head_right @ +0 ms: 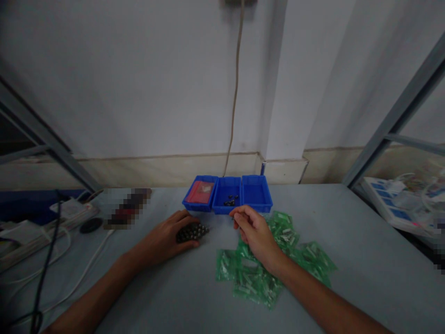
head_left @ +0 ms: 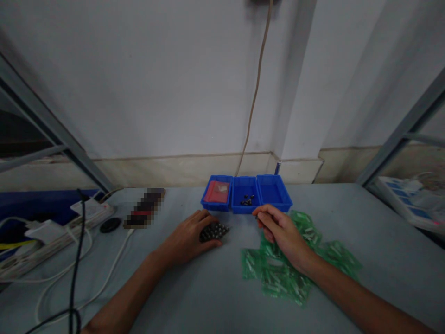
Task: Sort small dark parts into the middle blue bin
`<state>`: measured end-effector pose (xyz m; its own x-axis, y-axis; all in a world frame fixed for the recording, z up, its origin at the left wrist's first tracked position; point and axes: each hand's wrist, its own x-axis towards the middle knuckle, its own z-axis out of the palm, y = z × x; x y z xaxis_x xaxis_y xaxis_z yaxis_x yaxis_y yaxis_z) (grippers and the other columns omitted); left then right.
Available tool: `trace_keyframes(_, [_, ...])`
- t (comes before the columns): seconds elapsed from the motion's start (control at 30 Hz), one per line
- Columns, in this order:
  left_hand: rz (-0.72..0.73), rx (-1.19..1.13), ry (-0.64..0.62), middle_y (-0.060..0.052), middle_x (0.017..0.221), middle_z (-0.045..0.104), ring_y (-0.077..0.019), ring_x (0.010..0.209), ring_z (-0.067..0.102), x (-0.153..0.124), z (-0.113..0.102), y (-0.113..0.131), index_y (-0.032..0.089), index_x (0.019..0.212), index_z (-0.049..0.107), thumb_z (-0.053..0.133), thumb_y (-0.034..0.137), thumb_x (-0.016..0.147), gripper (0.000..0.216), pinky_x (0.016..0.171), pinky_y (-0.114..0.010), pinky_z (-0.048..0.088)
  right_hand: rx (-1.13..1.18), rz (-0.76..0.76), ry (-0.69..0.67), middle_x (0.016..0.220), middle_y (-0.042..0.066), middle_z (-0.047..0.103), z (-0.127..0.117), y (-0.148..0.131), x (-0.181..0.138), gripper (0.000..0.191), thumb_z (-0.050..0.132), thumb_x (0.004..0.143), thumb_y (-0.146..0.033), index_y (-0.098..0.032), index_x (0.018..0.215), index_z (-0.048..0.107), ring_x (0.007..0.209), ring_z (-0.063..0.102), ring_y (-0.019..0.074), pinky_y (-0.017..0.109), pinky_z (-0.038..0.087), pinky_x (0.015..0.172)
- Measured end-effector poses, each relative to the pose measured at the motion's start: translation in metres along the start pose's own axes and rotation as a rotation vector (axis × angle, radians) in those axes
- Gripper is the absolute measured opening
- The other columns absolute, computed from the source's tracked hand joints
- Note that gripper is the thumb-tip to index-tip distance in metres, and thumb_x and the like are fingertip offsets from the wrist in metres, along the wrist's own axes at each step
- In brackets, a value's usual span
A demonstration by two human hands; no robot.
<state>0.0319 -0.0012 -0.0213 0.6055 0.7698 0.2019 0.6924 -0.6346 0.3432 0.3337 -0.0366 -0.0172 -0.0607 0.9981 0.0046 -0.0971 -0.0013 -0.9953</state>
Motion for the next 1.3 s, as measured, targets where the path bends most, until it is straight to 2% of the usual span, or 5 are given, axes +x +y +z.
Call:
trace_keyframes(0.63, [-0.031,-0.075,-0.027,-0.011,0.135,0.067,-0.0321,0.125,0.065,0.0016,-0.0011,0.0082,0.025,0.132,0.069,0.076,0.049,0.098,0.042,0.113,-0.049,0.051,-0.02,0.004,-0.022,0.075,-0.002,0.057,0.0003,0.0027,0.0004,0.042,0.076,0.09,-0.063,-0.022,0.101,0.072,0.053,0.041,0.0104,0.024,0.027,0.047])
trace_keyframes(1.3, [-0.032,-0.108,-0.013,-0.009,0.13,0.068,-0.0307,0.121,0.065,0.003,0.0026,0.0051,0.025,0.126,0.07,0.077,0.051,0.099,0.038,0.111,-0.047,0.052,-0.022,0.009,-0.033,0.075,-0.002,0.058,0.0008,0.0048,0.0003,0.044,0.075,0.09,-0.065,-0.022,0.101,0.072,0.052,0.039,0.0102,0.025,0.027,0.047])
